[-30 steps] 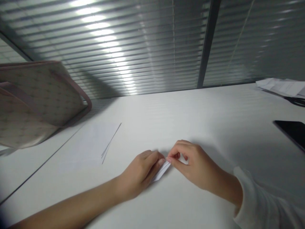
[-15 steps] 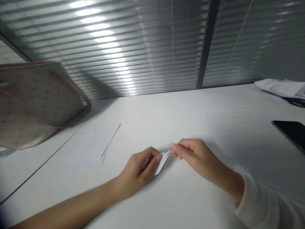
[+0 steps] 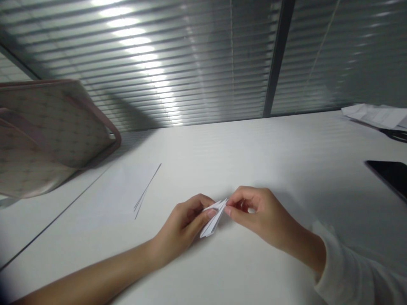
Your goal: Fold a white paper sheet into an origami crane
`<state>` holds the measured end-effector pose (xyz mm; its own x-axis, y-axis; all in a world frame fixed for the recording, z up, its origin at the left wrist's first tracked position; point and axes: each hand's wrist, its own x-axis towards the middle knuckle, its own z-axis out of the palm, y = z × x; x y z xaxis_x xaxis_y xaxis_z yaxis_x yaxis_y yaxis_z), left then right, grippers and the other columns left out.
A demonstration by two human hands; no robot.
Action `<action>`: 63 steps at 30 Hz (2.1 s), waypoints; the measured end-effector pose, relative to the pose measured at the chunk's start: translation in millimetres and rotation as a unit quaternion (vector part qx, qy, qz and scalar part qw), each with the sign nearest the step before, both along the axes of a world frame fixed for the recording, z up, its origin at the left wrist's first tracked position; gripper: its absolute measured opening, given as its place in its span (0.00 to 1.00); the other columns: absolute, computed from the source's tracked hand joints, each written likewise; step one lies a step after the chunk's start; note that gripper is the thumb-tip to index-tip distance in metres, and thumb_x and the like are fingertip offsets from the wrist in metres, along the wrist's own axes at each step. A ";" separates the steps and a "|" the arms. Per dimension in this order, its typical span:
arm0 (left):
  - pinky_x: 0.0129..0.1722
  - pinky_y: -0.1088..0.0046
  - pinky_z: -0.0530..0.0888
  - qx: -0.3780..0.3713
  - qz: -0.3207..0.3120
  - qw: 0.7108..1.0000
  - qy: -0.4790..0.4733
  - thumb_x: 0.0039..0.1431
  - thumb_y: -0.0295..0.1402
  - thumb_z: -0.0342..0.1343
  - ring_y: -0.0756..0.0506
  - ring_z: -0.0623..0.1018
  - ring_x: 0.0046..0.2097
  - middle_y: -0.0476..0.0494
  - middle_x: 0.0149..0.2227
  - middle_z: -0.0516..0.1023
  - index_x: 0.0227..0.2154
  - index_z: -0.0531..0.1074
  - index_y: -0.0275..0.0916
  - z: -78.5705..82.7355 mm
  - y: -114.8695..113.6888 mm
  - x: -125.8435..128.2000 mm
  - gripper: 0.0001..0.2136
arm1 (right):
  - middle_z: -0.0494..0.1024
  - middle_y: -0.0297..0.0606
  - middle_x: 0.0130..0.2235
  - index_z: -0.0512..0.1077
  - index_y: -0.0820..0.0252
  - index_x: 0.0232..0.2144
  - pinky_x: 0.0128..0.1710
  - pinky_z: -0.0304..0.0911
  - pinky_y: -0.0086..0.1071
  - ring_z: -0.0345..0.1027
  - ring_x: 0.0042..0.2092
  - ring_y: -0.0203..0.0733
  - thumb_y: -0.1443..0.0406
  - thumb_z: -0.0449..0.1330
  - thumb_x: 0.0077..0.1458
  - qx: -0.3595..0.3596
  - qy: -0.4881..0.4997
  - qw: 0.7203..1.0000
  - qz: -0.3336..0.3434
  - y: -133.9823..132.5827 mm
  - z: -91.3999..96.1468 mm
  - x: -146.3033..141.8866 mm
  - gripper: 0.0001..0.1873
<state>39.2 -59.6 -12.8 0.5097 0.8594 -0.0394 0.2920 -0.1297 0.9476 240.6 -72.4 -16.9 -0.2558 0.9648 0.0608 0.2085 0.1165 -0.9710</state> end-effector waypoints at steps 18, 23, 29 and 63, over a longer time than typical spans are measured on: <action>0.25 0.77 0.63 -0.161 0.024 0.975 -0.154 0.49 0.37 0.66 0.54 0.67 0.24 0.53 0.22 0.69 0.25 0.69 0.35 -3.0 0.8 6.3 0.13 | 0.76 0.34 0.28 0.75 0.58 0.28 0.30 0.62 0.29 0.67 0.30 0.36 0.59 0.62 0.51 -0.025 0.004 0.999 -0.023 -1.1 -3.7 -1.7 0.09; 0.27 0.76 0.66 -0.206 0.016 0.965 -0.160 0.45 0.37 0.68 0.53 0.70 0.26 0.50 0.24 0.73 0.27 0.71 0.33 -2.9 3.2 6.3 0.14 | 0.76 0.32 0.27 0.75 0.58 0.27 0.30 0.61 0.28 0.67 0.30 0.35 0.60 0.63 0.50 -0.042 0.037 0.998 -0.018 -1.4 -4.1 -1.0 0.07; 0.25 0.77 0.64 -0.219 -0.018 0.964 -0.148 0.43 0.34 0.69 0.53 0.69 0.24 0.50 0.22 0.73 0.23 0.74 0.33 -3.0 4.6 6.9 0.11 | 0.75 0.32 0.26 0.74 0.59 0.26 0.30 0.62 0.27 0.68 0.29 0.34 0.61 0.63 0.50 -0.071 0.077 0.995 -0.005 -3.6 -5.7 -5.2 0.06; 0.20 0.77 0.58 -0.178 0.033 0.976 -0.121 0.41 0.34 0.66 0.54 0.63 0.20 0.53 0.18 0.67 0.19 0.64 0.37 -5.2 -0.4 13.0 0.14 | 0.74 0.31 0.27 0.74 0.57 0.26 0.31 0.61 0.25 0.67 0.31 0.33 0.59 0.62 0.52 -0.031 0.034 0.998 -0.029 -8.4 -6.4 -11.2 0.08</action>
<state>52.2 -60.0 -18.1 0.4848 0.8445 -0.2274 0.0500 0.2328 0.9712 229.4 -80.8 -23.3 -0.1959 0.9805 0.0164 0.1457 0.0456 -0.9883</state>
